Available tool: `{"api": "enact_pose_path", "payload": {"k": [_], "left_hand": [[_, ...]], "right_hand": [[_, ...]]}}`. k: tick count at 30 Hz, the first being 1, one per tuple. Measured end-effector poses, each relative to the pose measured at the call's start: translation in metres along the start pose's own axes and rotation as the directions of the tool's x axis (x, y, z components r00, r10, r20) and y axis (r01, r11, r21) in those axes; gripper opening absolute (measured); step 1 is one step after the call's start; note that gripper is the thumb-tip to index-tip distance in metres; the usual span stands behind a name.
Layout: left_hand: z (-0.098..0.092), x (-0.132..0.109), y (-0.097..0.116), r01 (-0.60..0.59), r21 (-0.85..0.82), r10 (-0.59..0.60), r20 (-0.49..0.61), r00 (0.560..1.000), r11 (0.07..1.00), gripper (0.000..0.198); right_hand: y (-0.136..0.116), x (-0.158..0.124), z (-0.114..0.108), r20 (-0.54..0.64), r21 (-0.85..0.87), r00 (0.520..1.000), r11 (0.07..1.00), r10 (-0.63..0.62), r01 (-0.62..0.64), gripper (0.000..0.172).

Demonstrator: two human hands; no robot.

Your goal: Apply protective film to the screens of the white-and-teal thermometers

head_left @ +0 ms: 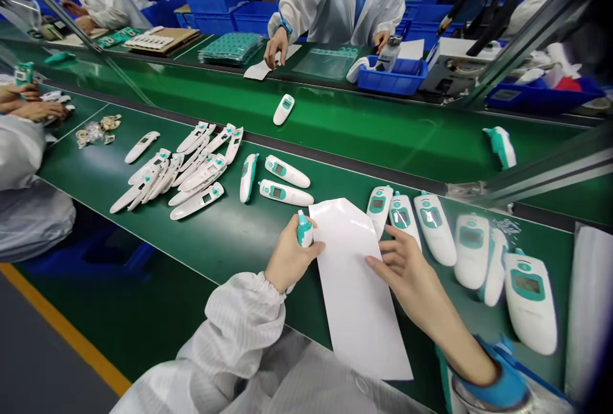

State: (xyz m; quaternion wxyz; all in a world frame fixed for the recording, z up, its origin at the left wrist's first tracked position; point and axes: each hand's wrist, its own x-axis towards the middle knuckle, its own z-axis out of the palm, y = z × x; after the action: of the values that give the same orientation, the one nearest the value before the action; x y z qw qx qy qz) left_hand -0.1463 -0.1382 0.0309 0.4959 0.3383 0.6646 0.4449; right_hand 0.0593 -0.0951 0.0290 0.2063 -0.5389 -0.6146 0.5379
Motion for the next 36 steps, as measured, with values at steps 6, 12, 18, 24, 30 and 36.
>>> {"api": "enact_pose_path", "payload": {"k": [6,12,18,24,30,36], "left_hand": [[0.002,0.002,0.016,-0.316,0.413,0.397,-0.124,0.909,0.854,0.017],[0.010,0.027,0.045,-0.687,0.480,0.455,0.520,0.723,0.545,0.017],[0.009,0.058,0.050,-0.434,0.478,-0.025,0.693,0.720,0.764,0.030],[0.005,0.067,0.043,-0.332,0.479,-0.090,0.666,0.741,0.813,0.026],[0.006,0.070,0.061,-0.286,0.353,-0.054,0.706,0.706,0.891,0.027],[0.005,0.070,0.058,-0.347,0.425,-0.037,0.674,0.737,0.836,0.024]], "right_hand": [[-0.011,0.010,0.014,0.052,0.453,0.997,0.888,0.056,-0.073,0.065],[-0.006,0.009,0.009,0.103,0.534,0.995,0.843,0.009,-0.063,0.051],[0.005,0.005,0.011,0.156,0.588,0.982,0.789,0.103,-0.176,0.046],[0.007,-0.002,0.007,-0.176,-0.011,0.977,0.993,-0.116,0.116,0.054],[-0.017,0.008,0.007,0.055,-0.411,0.923,0.834,-0.381,0.368,0.049],[-0.004,0.026,0.007,0.086,-0.229,0.985,0.959,-0.149,0.165,0.024]]}}
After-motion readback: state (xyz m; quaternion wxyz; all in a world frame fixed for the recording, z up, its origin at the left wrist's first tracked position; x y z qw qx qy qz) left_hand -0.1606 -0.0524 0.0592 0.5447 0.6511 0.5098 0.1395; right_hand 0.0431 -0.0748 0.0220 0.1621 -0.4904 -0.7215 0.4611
